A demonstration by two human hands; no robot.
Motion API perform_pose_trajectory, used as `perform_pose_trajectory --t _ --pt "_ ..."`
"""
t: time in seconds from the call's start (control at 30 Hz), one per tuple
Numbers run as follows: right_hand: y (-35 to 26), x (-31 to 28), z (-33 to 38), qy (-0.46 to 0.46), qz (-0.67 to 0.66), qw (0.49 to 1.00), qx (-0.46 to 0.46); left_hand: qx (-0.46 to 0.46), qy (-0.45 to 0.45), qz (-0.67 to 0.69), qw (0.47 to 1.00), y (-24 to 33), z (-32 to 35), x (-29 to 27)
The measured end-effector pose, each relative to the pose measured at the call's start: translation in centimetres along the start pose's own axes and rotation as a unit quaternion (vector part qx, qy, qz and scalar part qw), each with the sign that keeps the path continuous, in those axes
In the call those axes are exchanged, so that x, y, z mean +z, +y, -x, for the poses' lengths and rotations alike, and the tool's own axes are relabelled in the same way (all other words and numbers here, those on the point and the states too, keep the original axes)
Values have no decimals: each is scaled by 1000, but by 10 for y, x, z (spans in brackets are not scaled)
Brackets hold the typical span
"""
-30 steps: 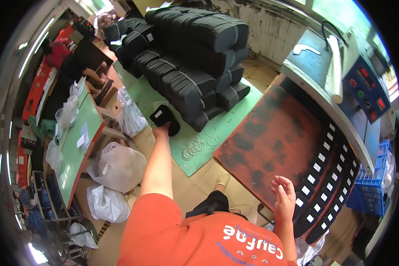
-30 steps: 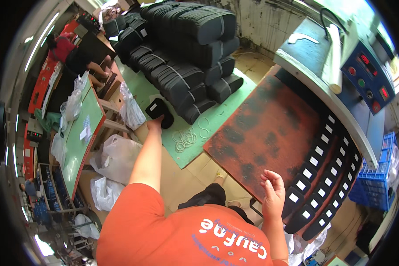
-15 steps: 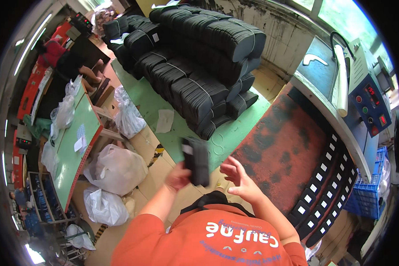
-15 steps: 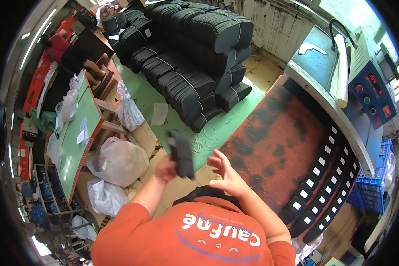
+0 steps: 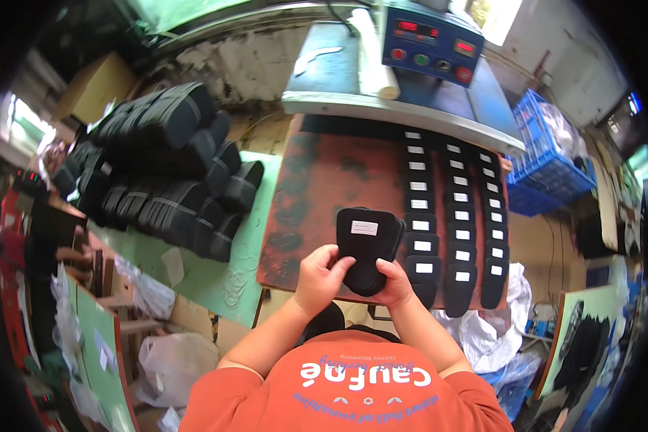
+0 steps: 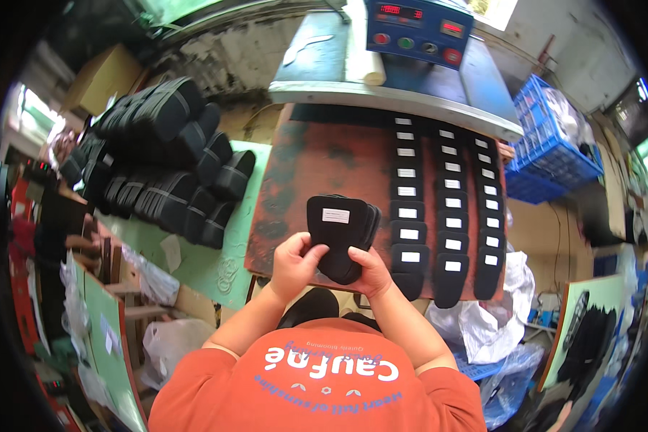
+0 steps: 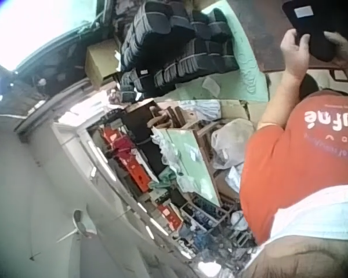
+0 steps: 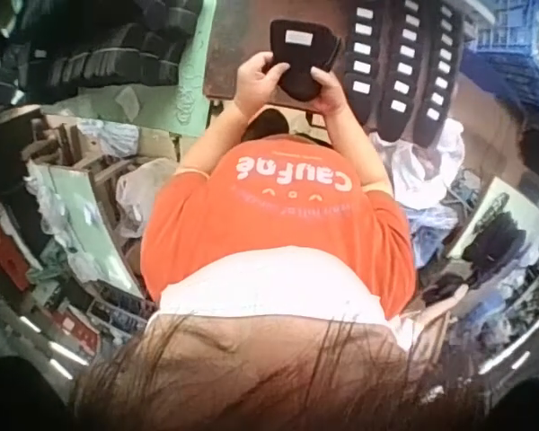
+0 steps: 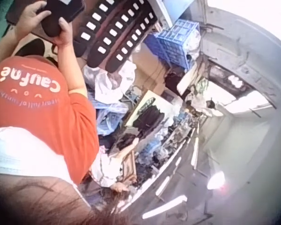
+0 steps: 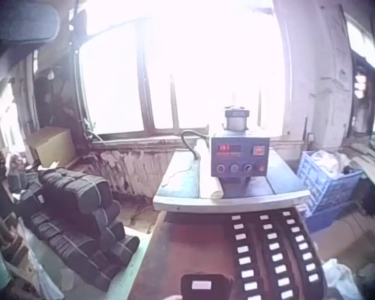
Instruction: Applying small white rectangular labels or patches to black shoe components using a heat press machine.
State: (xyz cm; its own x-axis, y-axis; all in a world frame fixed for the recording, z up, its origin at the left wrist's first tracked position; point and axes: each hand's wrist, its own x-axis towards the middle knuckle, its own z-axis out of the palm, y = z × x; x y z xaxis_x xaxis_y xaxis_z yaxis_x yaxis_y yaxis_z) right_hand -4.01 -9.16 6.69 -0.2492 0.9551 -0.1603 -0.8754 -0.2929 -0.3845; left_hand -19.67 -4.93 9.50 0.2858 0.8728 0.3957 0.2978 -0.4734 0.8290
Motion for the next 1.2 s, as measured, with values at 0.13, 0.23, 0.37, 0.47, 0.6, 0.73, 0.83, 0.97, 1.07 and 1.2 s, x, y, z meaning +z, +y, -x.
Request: perform_pose_trajectory --t 0.13,0.23,0.37,0.47,0.6,0.73,0.83,0.97,1.07,1.2 --pt "-43 -3 31 19 31 996 -83 -315 25 309 897 -52 -51 25" --pt "-59 -12 38 11 -25 993 -117 -300 -31 211 930 -89 -103 52" --pt "-64 -35 35 76 -29 989 -127 -273 -82 156 946 -127 -178 100" --pt "-66 -37 22 132 -42 982 -126 -243 -61 27 968 -165 -221 121" --pt "-75 -39 6 181 -23 973 -139 -146 -121 -206 960 -147 -232 123" --pt "-80 -43 -18 233 41 957 -167 -75 -209 58 973 -95 -181 101" --pt "-87 -44 -27 247 70 950 -178 -269 -198 235 913 -80 -168 98" --pt "-98 -47 -24 190 5 964 -184 -276 -32 168 946 -133 -213 105" --pt "-96 -45 -25 158 -53 969 -182 -272 -49 56 959 -149 -222 104" --pt "-87 -49 -32 221 0 959 -180 -74 -84 -10 994 -115 -201 107"
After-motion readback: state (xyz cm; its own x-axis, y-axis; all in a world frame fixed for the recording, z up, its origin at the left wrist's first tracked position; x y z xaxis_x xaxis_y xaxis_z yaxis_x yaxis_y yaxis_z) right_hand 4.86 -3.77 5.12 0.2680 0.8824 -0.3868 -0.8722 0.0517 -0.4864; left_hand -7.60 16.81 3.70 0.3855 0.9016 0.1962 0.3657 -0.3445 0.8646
